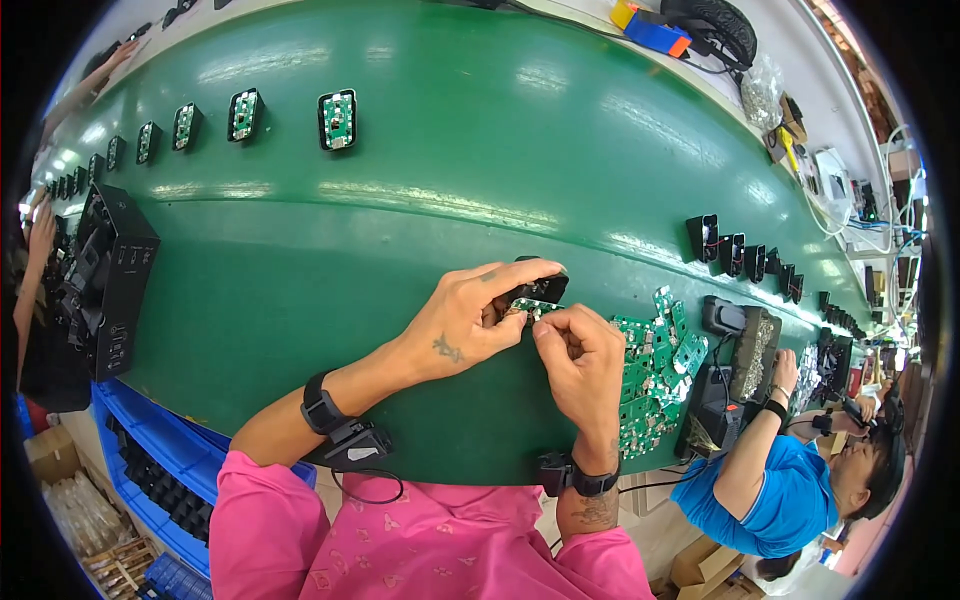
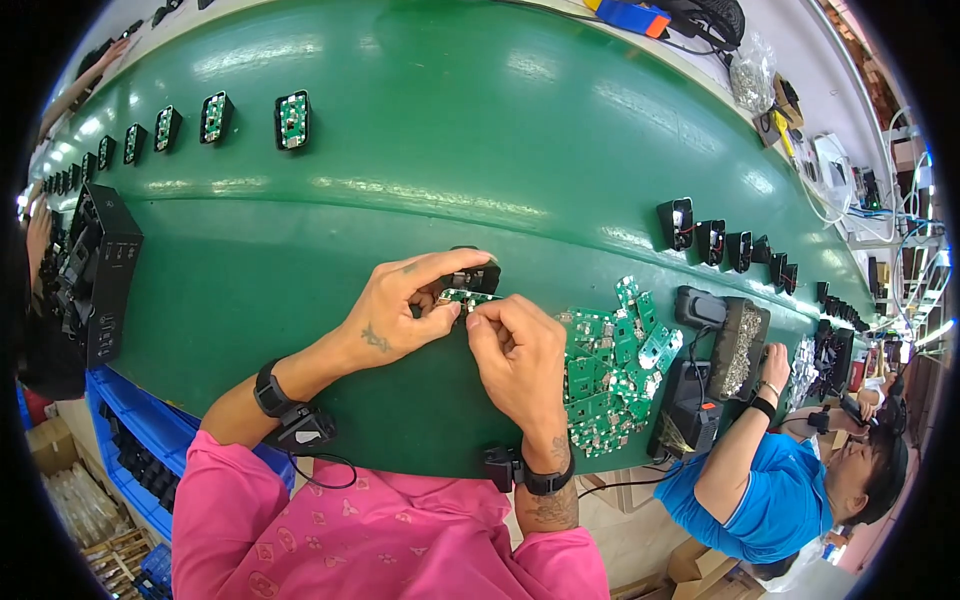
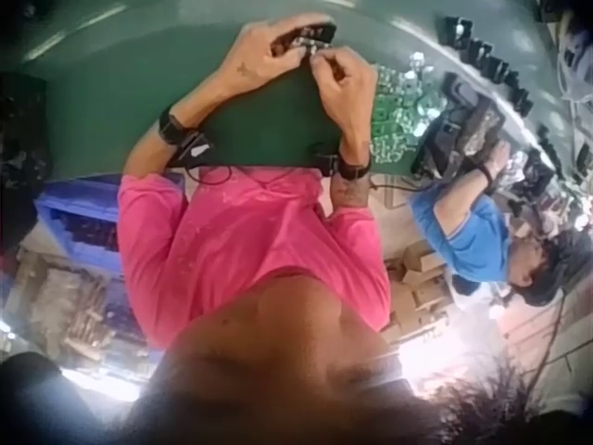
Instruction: The person picks up a black plastic housing and a green circuit board, fits the board into the housing, and presses them together by hand. They then place the assembled unit onto the green conveyor belt and repeat the process.
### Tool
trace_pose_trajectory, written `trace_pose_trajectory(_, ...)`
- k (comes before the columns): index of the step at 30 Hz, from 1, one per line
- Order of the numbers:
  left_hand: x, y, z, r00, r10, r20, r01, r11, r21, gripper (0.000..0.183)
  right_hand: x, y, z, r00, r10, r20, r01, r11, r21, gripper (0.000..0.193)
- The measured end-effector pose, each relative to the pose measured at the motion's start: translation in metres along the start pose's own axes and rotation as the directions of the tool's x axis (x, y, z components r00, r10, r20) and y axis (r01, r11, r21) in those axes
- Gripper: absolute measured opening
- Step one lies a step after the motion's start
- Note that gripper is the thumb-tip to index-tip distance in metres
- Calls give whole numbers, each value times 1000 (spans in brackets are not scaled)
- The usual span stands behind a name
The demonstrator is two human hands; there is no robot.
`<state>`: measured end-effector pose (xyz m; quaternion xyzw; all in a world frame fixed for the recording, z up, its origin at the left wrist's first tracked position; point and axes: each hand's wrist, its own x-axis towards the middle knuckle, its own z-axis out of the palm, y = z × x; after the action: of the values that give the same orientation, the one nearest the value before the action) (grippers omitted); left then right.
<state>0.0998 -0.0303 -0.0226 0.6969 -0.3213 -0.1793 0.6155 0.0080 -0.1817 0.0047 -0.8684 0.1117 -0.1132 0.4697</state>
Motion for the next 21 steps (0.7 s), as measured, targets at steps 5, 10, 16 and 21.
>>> trace_pose_trajectory(5,0,-1,2,999,40,28,-41,999,12,57,-1,7,-5,999,-16,33,16,1000,-3,6)
trace_pose_trajectory(10,-1,-3,3,997,67,29,-68,997,34,56,-3,8,-6,999,-11,30,10,1000,17,5)
trace_pose_trajectory(16,-2,-5,7,996,79,30,-80,996,48,55,-5,9,-8,999,-9,30,9,1000,2,6)
trace_pose_trajectory(21,-3,-11,6,985,169,32,-172,976,135,55,-4,15,-3,999,-1,51,1,1000,1,6)
